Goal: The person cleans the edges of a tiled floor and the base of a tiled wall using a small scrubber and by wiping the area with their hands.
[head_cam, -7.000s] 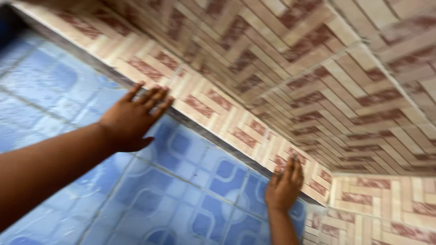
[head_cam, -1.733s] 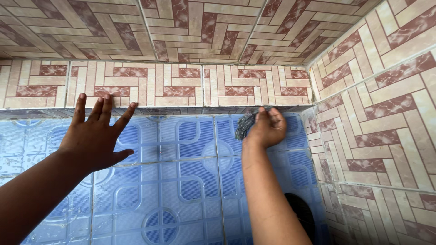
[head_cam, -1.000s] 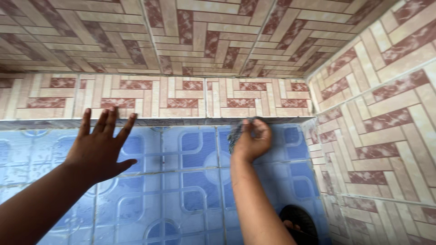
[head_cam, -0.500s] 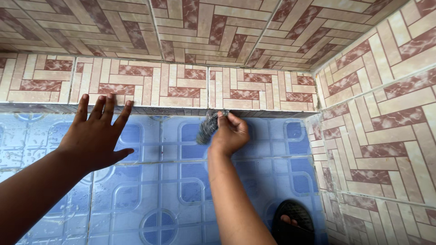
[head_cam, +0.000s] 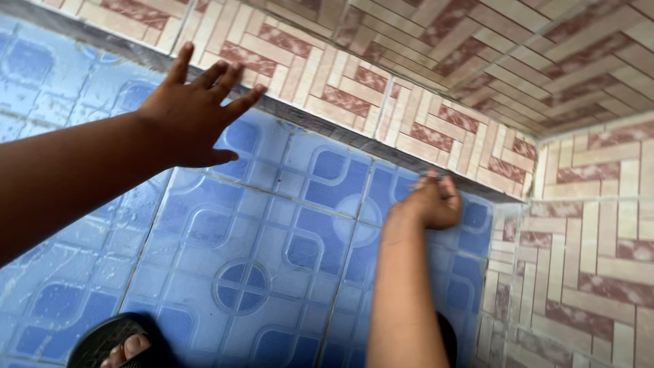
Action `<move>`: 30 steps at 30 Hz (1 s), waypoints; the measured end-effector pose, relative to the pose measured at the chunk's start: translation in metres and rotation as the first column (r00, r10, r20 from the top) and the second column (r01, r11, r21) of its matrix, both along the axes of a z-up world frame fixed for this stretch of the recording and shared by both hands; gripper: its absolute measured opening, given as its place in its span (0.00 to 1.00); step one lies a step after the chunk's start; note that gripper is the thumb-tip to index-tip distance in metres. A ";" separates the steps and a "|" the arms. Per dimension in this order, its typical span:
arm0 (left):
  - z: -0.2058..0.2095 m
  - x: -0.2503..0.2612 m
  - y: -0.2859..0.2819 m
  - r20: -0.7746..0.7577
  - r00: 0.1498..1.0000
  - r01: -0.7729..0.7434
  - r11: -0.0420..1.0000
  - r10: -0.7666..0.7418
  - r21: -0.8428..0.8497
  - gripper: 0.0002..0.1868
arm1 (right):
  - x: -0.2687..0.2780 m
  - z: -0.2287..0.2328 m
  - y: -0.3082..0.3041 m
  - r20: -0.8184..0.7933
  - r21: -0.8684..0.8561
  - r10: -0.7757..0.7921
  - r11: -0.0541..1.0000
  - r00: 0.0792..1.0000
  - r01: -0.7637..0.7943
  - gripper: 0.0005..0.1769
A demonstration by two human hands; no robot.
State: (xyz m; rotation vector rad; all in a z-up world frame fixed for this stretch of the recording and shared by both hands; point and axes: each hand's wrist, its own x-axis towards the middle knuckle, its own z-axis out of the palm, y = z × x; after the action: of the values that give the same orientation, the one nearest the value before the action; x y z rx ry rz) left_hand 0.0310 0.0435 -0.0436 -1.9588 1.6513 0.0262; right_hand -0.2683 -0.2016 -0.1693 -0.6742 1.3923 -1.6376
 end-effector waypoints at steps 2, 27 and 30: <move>0.000 0.000 0.002 -0.009 1.000 -0.008 1.000 0.007 -0.022 0.60 | 0.039 -0.009 0.027 0.030 -0.008 0.059 0.998 0.998 -0.058 0.13; -0.053 0.045 0.080 -0.057 0.998 0.003 0.966 -0.018 -0.260 0.51 | -0.099 -0.004 -0.003 -0.950 -0.124 0.102 0.746 0.295 -0.655 0.25; -0.082 0.079 0.113 -0.281 0.952 -0.061 0.820 -0.124 -0.568 0.50 | -0.121 -0.014 -0.032 -0.906 -0.169 0.068 0.848 0.418 -0.503 0.19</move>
State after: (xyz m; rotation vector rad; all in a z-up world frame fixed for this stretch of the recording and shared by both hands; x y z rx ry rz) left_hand 0.1097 0.1561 -0.1256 -2.4701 2.0737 -0.2172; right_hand -0.3889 -0.2340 -0.1837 -2.1718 1.4192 -1.2853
